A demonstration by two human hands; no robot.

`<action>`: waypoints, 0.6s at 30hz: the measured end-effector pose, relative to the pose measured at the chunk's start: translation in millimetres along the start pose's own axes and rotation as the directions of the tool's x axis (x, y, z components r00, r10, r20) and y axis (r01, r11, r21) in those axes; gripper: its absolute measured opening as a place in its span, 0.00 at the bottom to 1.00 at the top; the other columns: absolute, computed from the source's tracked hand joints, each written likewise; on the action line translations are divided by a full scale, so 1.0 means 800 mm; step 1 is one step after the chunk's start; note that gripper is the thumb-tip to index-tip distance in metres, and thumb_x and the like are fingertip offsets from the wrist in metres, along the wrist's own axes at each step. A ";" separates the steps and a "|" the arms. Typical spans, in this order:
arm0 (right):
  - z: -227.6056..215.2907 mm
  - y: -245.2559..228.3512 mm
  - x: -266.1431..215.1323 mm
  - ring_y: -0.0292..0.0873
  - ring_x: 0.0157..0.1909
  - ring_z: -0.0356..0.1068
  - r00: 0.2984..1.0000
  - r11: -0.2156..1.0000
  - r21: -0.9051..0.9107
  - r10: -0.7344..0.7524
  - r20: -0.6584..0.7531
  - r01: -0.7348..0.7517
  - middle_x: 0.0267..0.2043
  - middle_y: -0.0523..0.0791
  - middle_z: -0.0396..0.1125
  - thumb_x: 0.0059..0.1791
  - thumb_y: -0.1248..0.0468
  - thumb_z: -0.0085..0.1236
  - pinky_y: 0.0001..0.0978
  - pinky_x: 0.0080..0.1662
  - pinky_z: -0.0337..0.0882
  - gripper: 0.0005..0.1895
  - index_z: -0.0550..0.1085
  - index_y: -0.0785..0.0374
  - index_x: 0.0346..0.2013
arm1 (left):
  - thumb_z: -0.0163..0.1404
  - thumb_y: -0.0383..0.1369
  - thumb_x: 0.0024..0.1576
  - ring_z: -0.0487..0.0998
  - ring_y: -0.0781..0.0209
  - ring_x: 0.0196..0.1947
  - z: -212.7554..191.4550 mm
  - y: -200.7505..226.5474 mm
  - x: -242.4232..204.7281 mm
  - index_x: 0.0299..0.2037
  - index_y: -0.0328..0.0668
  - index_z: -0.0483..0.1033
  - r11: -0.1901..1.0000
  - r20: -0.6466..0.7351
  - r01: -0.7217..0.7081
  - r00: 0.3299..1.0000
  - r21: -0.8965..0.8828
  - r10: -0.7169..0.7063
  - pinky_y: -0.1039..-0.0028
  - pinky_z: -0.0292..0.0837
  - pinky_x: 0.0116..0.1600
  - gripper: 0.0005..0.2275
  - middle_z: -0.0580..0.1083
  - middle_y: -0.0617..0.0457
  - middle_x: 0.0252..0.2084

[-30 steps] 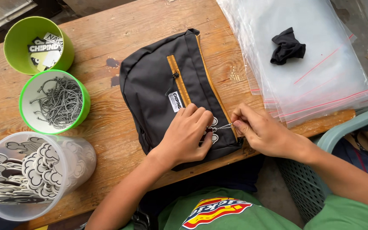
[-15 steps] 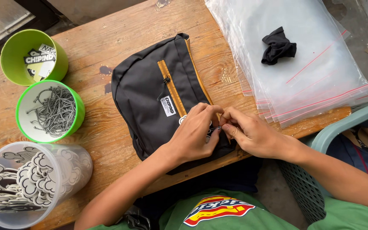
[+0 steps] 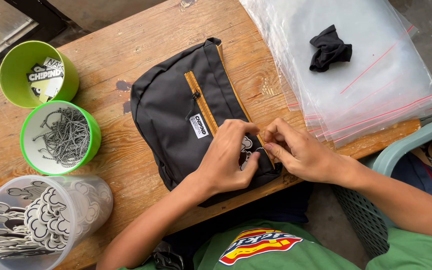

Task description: The person attaches a small chain to a black bag, wipes a clear plastic bag with a cloth, places the bag inside the plastic bag, and seals it.

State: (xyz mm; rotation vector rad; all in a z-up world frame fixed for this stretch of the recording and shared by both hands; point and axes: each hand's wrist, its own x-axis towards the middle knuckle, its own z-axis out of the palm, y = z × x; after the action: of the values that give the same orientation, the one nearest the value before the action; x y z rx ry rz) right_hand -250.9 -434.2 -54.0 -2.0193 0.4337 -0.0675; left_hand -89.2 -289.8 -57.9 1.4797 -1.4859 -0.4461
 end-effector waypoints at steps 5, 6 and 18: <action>-0.008 -0.017 0.004 0.41 0.21 0.65 1.000 0.997 0.073 0.010 -0.018 -0.009 0.22 0.45 0.72 0.54 0.67 0.47 0.32 0.27 0.66 0.02 0.67 0.59 0.41 | 0.56 0.25 0.52 0.75 0.49 0.43 0.027 -0.013 -0.004 0.38 0.40 0.72 0.997 -0.037 -0.071 0.997 0.032 0.073 0.55 0.64 0.63 0.07 0.70 0.52 0.32; -0.013 -0.025 0.005 0.43 0.22 0.66 1.000 0.995 0.095 0.000 -0.030 0.003 0.24 0.48 0.73 0.55 0.66 0.44 0.34 0.28 0.67 0.04 0.68 0.61 0.42 | 0.57 0.24 0.53 0.76 0.50 0.40 0.026 -0.011 -0.003 0.35 0.40 0.72 0.997 -0.065 -0.068 0.995 0.041 0.070 0.55 0.65 0.63 0.06 0.69 0.53 0.29; -0.026 -0.018 0.003 0.43 0.22 0.67 0.988 0.976 -0.161 -0.152 -0.020 0.147 0.22 0.46 0.66 0.51 0.65 0.51 0.34 0.27 0.67 0.06 0.73 0.59 0.31 | 0.56 0.25 0.55 0.76 0.50 0.38 0.023 -0.013 -0.001 0.37 0.41 0.74 0.997 -0.061 -0.067 0.996 0.032 0.069 0.54 0.67 0.61 0.04 0.70 0.54 0.29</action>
State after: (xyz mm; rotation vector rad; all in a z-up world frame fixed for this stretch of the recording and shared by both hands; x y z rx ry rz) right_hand -249.4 -446.8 -31.7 -2.2089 0.3150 -0.1625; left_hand -98.3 -297.4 -75.6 1.4488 -1.4942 -0.3352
